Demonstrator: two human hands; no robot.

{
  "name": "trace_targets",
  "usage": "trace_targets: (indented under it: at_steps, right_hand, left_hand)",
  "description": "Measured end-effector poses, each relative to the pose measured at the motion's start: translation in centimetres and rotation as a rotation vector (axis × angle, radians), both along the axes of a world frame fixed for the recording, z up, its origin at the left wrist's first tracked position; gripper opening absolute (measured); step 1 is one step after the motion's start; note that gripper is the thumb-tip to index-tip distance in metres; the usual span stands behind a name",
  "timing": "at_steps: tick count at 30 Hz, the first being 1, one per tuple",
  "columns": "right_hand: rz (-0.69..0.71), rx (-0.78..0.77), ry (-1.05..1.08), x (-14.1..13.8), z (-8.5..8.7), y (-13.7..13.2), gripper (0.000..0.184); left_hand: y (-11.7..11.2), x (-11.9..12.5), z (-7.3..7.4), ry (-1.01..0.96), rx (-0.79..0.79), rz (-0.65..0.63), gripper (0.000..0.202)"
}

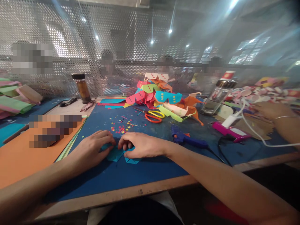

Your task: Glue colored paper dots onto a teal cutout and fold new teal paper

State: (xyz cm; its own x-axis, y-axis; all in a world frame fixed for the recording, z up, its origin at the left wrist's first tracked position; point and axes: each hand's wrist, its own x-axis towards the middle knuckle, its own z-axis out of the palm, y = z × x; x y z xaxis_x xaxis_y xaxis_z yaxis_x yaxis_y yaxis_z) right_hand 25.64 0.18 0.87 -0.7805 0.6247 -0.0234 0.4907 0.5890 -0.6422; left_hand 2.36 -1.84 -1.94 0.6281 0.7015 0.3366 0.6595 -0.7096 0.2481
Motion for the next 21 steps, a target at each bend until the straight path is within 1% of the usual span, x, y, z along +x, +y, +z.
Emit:
trace_targets:
  at_steps: [7, 10, 13, 21]
  right_hand:
    - [-0.035, 0.059, -0.028, -0.24, -0.05, -0.19, 0.028]
    - [-0.047, 0.058, -0.025, -0.27, -0.08, -0.18, 0.028]
    - [-0.056, 0.042, -0.02, -0.28, -0.06, -0.16, 0.022]
    - [-0.031, 0.091, -0.05, -0.43, -0.07, -0.24, 0.023]
  left_hand:
    - [-0.03, -0.05, -0.05, 0.023, 0.016, -0.007, 0.019]
    - [-0.06, -0.07, -0.07, 0.029, 0.024, -0.011, 0.02]
    - [-0.05, -0.12, -0.13, 0.025, 0.021, -0.02, 0.021]
    - [-0.1, 0.11, 0.07, 0.018, 0.041, -0.01, 0.022]
